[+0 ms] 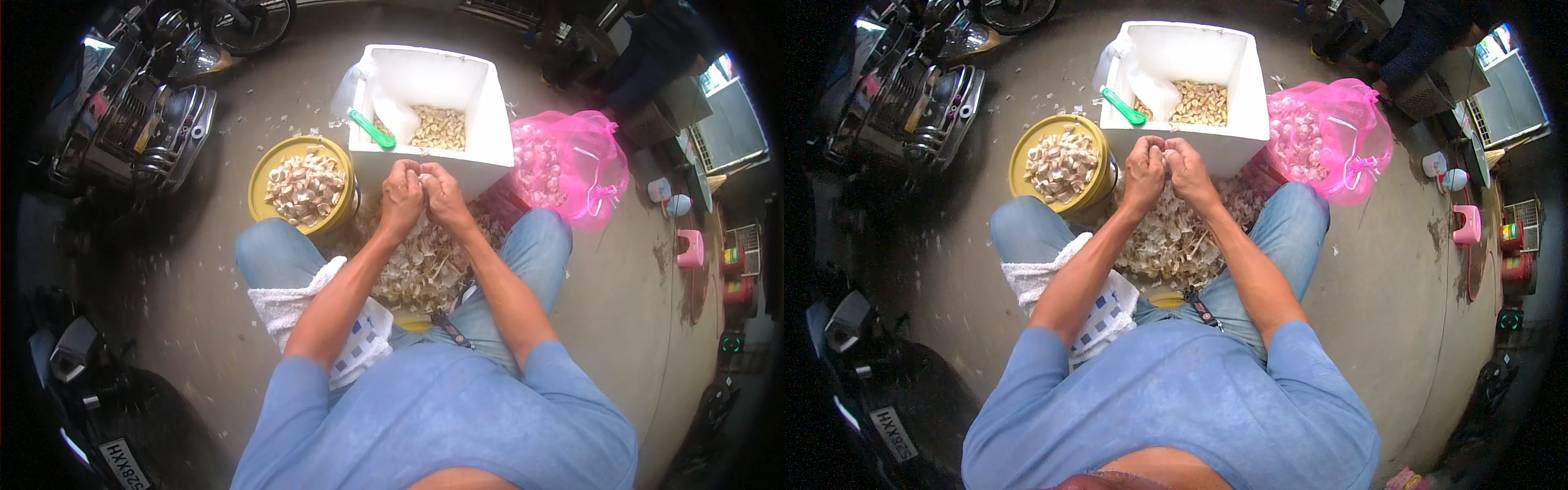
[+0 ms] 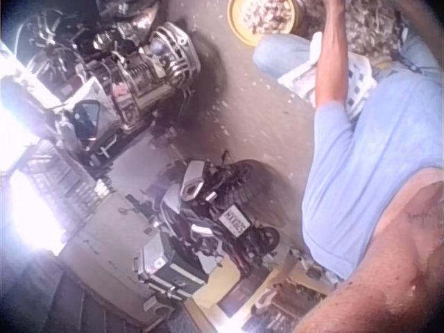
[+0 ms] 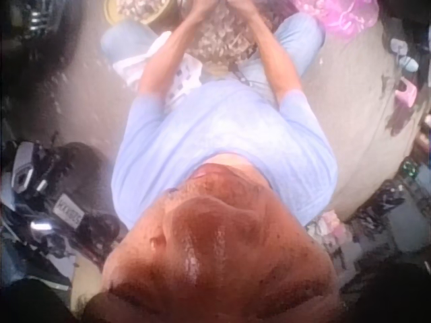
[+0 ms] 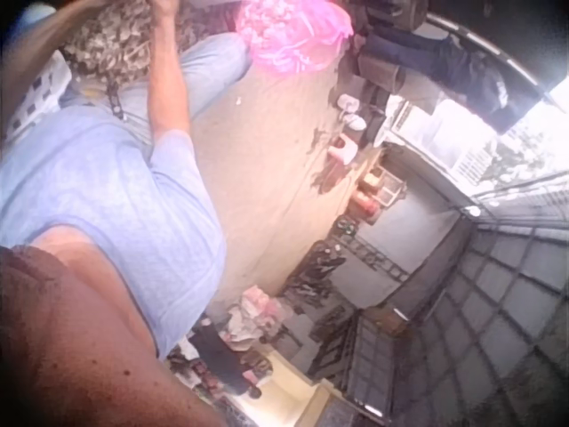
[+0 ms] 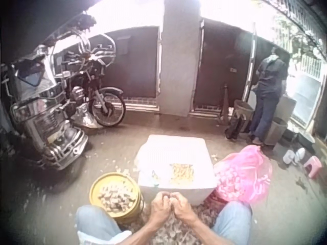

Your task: Peeling individual garlic cloves from whole bulbs by hand.

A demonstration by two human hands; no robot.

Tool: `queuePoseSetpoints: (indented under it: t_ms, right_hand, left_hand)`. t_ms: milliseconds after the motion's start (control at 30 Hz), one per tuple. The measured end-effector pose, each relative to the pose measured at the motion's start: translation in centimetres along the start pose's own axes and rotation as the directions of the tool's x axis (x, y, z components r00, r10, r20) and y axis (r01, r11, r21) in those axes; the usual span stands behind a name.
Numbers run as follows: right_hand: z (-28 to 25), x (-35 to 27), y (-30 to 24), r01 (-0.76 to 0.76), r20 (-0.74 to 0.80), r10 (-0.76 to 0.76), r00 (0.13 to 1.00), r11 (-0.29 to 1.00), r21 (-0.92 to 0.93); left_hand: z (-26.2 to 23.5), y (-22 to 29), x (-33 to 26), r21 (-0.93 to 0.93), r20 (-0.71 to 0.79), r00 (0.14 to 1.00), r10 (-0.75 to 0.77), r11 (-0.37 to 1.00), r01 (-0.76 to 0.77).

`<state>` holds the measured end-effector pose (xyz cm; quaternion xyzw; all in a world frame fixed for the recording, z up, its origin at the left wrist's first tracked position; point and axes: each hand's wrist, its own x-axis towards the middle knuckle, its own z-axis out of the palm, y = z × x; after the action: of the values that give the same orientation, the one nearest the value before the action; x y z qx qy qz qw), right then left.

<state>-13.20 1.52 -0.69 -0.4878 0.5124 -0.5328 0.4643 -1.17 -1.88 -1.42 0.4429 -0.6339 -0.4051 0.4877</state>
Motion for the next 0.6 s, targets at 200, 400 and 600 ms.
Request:
queuePoseSetpoints:
  t_ms: [200, 400, 600]
  right_hand:
    - [0.5, -0.3, -2.0, -0.17, 0.009, 0.175, 0.985, 0.94, 0.296]
    - [-1.6, 0.2, -1.7, -0.261, 0.115, 0.237, 0.965, 0.803, 0.535]
    - [-1.6, 0.7, -1.3, 0.114, 0.072, -0.094, 0.993, 0.926, -0.361]
  left_hand:
    - [-0.1, 0.5, 0.5, -0.449, 0.105, 0.936, -0.335, 0.824, 0.345]
    - [-0.6, 0.8, 1.3, -0.736, 0.266, 0.821, -0.506, 0.444, 0.512]
    - [-0.5, 1.4, 1.3, -0.484, 0.312, 0.848, -0.428, 0.696, 0.53]
